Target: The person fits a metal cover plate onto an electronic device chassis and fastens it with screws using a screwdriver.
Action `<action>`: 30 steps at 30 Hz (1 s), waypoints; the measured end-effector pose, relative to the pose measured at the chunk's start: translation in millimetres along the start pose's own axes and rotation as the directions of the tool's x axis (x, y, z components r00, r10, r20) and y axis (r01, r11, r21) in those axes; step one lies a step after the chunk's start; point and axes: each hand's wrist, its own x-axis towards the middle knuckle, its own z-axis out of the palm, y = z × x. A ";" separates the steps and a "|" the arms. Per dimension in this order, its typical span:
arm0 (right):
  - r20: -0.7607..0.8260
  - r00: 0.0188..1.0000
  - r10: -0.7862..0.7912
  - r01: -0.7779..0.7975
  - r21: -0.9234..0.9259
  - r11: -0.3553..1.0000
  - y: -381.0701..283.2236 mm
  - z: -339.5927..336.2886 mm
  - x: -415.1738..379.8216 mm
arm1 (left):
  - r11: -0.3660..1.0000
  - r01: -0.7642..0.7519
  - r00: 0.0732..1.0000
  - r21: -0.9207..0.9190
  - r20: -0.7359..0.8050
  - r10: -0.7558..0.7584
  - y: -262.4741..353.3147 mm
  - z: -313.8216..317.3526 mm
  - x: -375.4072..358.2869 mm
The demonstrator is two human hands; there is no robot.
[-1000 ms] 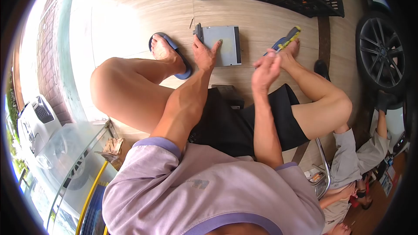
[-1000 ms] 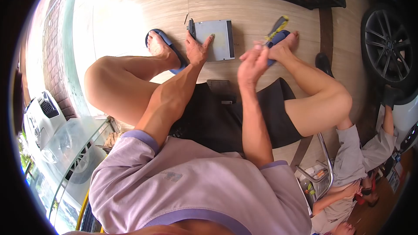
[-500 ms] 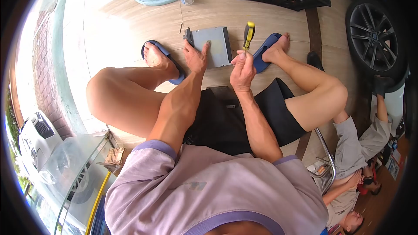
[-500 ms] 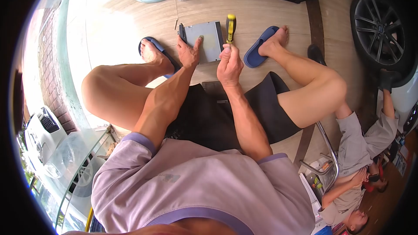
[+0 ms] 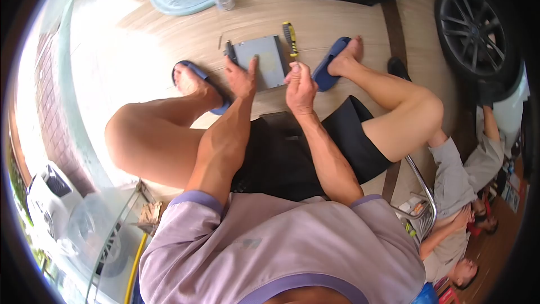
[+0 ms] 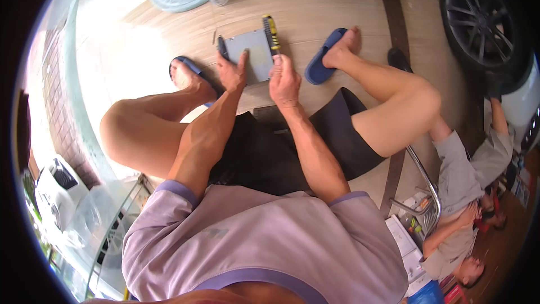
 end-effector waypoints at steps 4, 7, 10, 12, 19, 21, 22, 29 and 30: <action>0.152 0.988 0.027 0.011 -0.246 0.969 43.6 3.4 -17.0 | 0.997 0.019 0.999 0.077 0.030 -0.021 3.3 -0.6 0.9; 0.440 0.693 0.570 -0.275 -0.570 0.774 126.2 24.5 -64.5 | 0.996 -0.061 0.997 0.064 0.049 0.058 -2.6 -0.1 5.7; 0.422 0.744 0.517 -0.267 -0.522 0.810 95.4 4.0 -55.0 | 0.990 -0.070 0.996 0.125 0.069 0.062 3.1 -3.8 -3.5; 0.392 0.757 0.523 -0.279 -0.530 0.801 96.6 6.1 -53.2 | 0.987 -0.072 0.993 0.141 0.099 0.058 2.5 -4.3 -1.8; 0.417 0.785 0.459 -0.265 -0.444 0.856 101.3 -2.7 -68.0 | 0.970 0.055 0.992 0.239 0.100 -0.081 11.8 -7.2 -1.9; 0.290 0.845 0.450 -0.340 -0.358 0.870 75.1 -9.9 -45.4 | 0.963 0.103 0.989 0.249 0.081 -0.127 20.5 -8.8 -4.6; 0.191 0.871 0.453 -0.390 -0.293 0.873 58.0 -22.3 -27.0 | 0.959 0.130 0.985 0.253 0.074 -0.154 23.3 -6.9 -5.7; -0.462 0.730 0.504 -0.309 0.435 0.846 6.4 -78.6 48.1 | 0.944 0.180 0.975 0.277 0.079 -0.210 20.1 5.8 -2.4; -0.510 0.681 0.525 -0.294 0.465 0.835 20.4 -66.7 46.1 | 0.944 0.181 0.975 0.276 0.075 -0.209 22.3 7.0 -3.3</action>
